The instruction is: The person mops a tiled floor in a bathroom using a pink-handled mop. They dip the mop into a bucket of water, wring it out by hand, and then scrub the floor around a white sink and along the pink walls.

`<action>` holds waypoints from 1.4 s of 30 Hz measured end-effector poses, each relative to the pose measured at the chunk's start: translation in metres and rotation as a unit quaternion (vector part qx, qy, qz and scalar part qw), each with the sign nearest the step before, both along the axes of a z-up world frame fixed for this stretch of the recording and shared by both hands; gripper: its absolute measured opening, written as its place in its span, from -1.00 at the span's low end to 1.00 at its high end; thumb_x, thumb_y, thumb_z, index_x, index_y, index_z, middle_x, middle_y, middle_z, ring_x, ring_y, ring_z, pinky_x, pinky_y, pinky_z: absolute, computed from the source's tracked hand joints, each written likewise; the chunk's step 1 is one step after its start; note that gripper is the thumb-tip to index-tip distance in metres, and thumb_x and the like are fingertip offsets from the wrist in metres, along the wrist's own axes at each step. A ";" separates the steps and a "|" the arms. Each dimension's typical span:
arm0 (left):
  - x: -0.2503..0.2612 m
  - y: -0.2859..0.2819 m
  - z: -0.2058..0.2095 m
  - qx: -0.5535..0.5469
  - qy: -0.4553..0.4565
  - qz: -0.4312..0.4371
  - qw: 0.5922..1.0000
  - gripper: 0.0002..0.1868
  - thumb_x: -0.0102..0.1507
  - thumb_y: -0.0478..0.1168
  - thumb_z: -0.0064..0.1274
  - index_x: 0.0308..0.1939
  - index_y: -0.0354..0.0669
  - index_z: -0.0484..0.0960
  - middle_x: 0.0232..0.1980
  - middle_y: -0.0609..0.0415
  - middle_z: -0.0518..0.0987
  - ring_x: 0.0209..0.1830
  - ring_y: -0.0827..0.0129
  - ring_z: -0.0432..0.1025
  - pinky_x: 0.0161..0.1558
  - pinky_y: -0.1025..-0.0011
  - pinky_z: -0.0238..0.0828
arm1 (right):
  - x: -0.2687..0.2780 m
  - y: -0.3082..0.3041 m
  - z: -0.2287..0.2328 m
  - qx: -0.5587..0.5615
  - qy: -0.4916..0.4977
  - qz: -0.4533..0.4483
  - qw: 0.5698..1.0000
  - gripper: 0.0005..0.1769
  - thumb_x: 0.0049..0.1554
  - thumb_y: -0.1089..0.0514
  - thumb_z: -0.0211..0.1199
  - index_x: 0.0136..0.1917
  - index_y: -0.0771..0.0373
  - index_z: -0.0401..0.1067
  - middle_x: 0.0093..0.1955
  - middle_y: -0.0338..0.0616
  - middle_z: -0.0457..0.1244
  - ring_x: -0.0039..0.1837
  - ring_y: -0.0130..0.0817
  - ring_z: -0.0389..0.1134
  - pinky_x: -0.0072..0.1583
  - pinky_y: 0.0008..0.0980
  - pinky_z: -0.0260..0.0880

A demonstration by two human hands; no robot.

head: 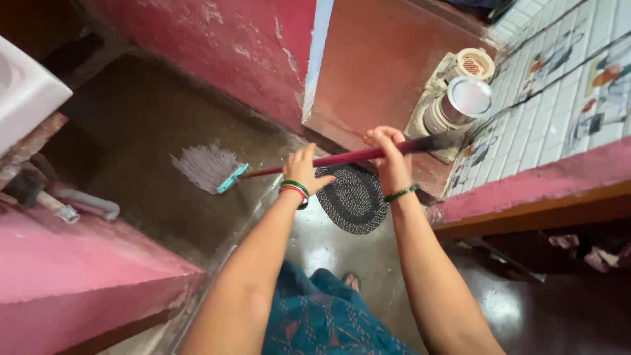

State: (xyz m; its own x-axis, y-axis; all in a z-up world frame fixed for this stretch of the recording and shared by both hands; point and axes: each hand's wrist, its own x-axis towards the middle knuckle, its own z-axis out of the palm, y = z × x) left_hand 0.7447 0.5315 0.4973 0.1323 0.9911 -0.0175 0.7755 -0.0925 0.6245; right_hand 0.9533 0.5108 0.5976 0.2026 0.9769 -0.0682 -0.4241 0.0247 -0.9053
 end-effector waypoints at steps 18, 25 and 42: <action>0.114 0.019 -0.010 0.024 -0.068 0.071 0.995 -0.57 0.27 0.09 0.13 -0.56 -0.10 0.60 -0.31 -0.14 0.62 -0.19 -0.18 0.49 -0.15 -0.04 0.43 | 0.100 -0.020 0.068 0.261 -0.016 0.281 0.923 -0.51 0.41 -0.14 0.02 -0.16 0.30 0.33 -0.20 -0.08 0.23 -0.03 -0.25 0.29 0.34 -0.19 0.27; 0.065 0.043 -0.047 0.106 -0.103 0.043 0.988 -0.58 0.31 -0.04 0.07 -0.58 -0.18 0.54 -0.40 -0.17 0.58 -0.25 -0.17 0.45 -0.13 -0.02 0.36 | 0.048 0.006 0.077 0.237 -0.042 0.273 0.931 -0.45 0.37 0.12 -0.08 -0.45 0.28 0.18 -0.47 -0.12 0.08 -0.32 -0.27 0.14 0.02 -0.20 0.25; -0.147 0.249 -0.090 0.102 -0.085 0.116 0.984 -0.61 0.29 -0.10 0.10 -0.60 -0.18 0.49 -0.42 -0.06 0.56 -0.23 -0.05 0.42 -0.09 0.09 0.39 | -0.153 0.221 0.033 0.240 -0.042 0.302 0.922 -0.44 0.38 0.15 -0.13 -0.47 0.27 0.15 -0.47 -0.11 0.09 -0.30 -0.26 0.15 0.04 -0.20 0.28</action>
State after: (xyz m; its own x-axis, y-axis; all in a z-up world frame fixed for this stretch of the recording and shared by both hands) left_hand 0.5980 0.7802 0.4070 -0.1146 0.9755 0.1879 0.6765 -0.0619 0.7338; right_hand 0.8000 0.7315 0.6304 -0.4029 0.8267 0.3927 -0.4214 0.2133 -0.8814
